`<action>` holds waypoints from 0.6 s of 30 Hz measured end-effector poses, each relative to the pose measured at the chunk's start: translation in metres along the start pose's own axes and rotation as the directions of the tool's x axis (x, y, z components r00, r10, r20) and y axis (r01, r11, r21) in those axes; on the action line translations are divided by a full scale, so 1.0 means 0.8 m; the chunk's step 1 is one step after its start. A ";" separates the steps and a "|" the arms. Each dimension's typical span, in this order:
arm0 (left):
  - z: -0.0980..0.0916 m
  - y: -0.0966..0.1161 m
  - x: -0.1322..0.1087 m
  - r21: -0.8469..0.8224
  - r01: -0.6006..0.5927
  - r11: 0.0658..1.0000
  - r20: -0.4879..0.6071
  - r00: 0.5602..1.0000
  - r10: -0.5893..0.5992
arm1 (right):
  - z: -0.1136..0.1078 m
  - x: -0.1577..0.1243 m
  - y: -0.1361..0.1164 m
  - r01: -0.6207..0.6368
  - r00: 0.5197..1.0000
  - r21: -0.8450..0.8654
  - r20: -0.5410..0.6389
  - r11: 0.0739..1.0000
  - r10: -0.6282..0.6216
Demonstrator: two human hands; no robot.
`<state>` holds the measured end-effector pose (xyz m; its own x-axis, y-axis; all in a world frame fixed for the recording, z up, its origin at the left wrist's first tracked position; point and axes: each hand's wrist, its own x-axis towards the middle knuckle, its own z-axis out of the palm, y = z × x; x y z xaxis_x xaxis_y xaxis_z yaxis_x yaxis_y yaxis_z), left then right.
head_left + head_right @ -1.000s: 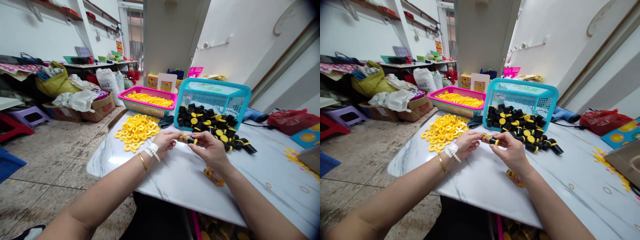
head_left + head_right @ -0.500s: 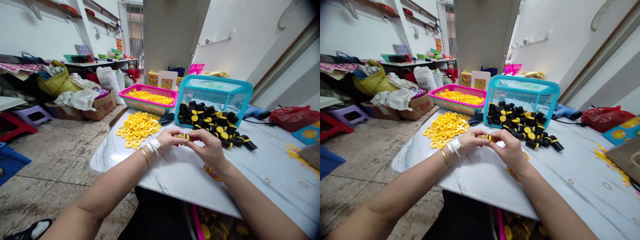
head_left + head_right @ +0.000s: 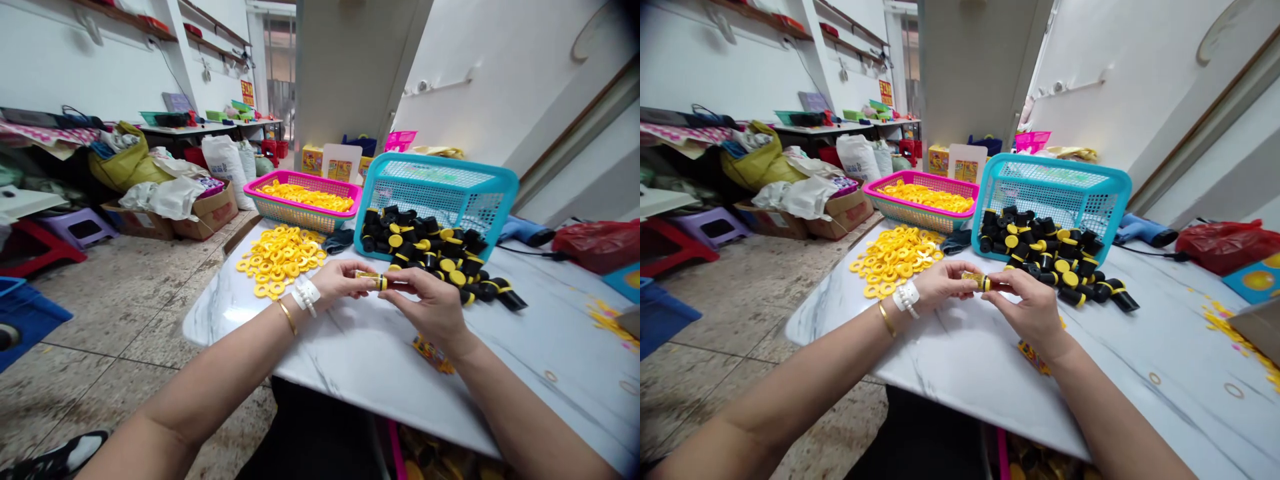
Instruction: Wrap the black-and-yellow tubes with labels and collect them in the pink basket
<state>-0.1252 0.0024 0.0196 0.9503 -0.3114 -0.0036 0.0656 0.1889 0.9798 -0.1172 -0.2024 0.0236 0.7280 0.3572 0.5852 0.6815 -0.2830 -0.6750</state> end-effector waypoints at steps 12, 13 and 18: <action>0.003 0.001 -0.003 0.152 -0.075 0.985 -0.095 0.991 0.091 | 0.011 0.007 0.017 -0.187 0.975 0.238 -0.073 0.953 0.210; 0.001 0.000 -0.001 0.138 -0.023 0.990 -0.116 0.992 0.039 | 0.010 0.006 0.018 -0.107 0.989 0.178 -0.083 0.978 0.123; -0.002 -0.001 0.003 0.201 -0.115 0.973 0.013 0.993 0.115 | 0.014 -0.002 0.019 -0.041 0.998 0.099 -0.046 0.994 0.046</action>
<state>-0.1228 0.0029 0.0188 0.9476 -0.2993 0.1119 -0.1070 0.0328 0.9937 -0.1089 -0.1970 0.0071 0.7611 0.3026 0.5737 0.6401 -0.2076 -0.7397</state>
